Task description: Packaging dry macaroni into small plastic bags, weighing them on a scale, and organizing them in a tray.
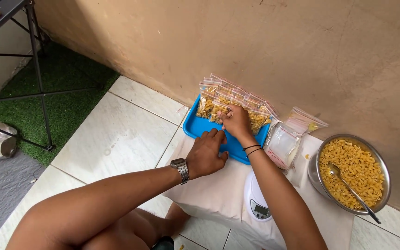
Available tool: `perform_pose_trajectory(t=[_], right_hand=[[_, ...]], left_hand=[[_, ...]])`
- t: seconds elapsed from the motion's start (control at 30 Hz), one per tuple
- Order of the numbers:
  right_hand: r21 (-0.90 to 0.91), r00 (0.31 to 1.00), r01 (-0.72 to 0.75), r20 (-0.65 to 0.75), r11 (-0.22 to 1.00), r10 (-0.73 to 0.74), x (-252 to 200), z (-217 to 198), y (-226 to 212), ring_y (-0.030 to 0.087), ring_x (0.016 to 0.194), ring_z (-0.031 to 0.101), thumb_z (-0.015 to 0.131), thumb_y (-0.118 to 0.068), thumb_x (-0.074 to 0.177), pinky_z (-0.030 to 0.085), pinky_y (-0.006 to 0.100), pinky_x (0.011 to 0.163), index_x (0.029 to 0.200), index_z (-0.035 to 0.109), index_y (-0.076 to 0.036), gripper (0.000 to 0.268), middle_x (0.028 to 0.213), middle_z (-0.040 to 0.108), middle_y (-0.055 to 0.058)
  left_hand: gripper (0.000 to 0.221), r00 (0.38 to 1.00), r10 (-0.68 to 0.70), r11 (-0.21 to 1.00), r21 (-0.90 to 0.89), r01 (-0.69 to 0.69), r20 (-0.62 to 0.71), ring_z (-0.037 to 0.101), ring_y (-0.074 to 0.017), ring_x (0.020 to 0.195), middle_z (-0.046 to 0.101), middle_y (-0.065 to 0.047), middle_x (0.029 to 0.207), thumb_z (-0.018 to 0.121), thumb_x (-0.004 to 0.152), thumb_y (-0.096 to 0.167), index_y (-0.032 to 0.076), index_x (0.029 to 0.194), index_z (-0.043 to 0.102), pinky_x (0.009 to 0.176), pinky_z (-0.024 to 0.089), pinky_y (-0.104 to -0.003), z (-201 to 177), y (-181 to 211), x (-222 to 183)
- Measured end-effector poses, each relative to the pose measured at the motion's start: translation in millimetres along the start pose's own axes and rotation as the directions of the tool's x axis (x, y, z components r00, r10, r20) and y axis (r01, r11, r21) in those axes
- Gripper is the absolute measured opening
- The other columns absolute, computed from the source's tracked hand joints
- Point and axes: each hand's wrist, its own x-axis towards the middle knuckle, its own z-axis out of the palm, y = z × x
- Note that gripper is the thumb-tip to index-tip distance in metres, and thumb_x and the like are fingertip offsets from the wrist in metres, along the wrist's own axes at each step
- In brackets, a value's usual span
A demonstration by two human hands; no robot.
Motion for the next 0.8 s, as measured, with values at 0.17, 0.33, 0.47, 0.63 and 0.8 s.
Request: perform_pose_trajectory(t=[0.17,0.33,0.47,0.63,0.8], right_hand=[[0.142,0.999,-0.031,-0.014,0.989,0.033,-3.5,4.5,-2.4,0.016,0.056,0.073,0.069,-0.018,0.093,0.056,0.026,0.048,0.109,0.066,-0.008,0.019,0.072,0.076,0.009],[0.165,0.997,-0.044,-0.058,0.985,0.054,-27.5,1.9,-18.6,0.016,0.057,0.073,0.064,-0.018,0.093,0.056,0.024,0.055,0.129,0.039,-0.010,0.045,0.079,0.078,0.006],[0.070,0.951,0.174,-0.269,0.982,-0.149,-36.5,8.1,-10.8,0.025,0.057,0.067,0.067,-0.013,0.090,0.052,0.037,0.061,0.112,0.045,-0.008,0.032,0.068,0.068,0.009],[-0.088,0.894,0.424,-0.120,0.901,-0.432,-36.0,9.1,-9.7,0.029,0.076,0.066,0.070,-0.006,0.086,0.054,0.041,0.070,0.088,0.070,-0.007,0.002,0.075,0.066,0.010],[-0.152,0.881,0.470,0.020,0.869,-0.473,-18.4,17.4,13.4,0.033,0.088,0.069,0.075,-0.010,0.081,0.058,0.044,0.080,0.109,0.076,-0.013,0.027,0.091,0.072,0.011]], left_hand=[[0.022,1.000,0.025,0.999,-0.044,-0.024,0.008,0.057,-0.0307,0.114,0.055,-0.006,0.108,0.064,0.092,0.018,0.013,0.112,0.056,0.091,0.044,-0.044,-5.4,-2.8,-1.0],[0.022,0.999,0.024,0.997,-0.075,-0.022,0.023,0.057,-0.0316,0.114,0.056,-0.008,0.108,0.063,0.092,0.016,0.011,0.113,0.057,0.092,0.044,-0.045,-8.0,-0.8,-2.5],[0.022,0.998,0.048,0.997,-0.068,-0.046,0.031,0.058,-0.0315,0.113,0.056,-0.008,0.107,0.063,0.092,0.016,0.010,0.113,0.058,0.091,0.045,-0.045,-7.4,2.0,-4.1],[0.018,0.997,0.056,0.997,-0.062,-0.053,0.058,0.060,-0.0305,0.109,0.058,-0.007,0.102,0.062,0.093,0.018,0.011,0.109,0.060,0.088,0.047,-0.044,-3.9,0.8,-4.5],[0.014,0.993,0.084,0.995,-0.060,-0.079,0.082,0.063,-0.0325,0.105,0.062,-0.009,0.097,0.062,0.093,0.015,0.008,0.105,0.064,0.086,0.050,-0.045,-10.6,6.3,-7.3]])
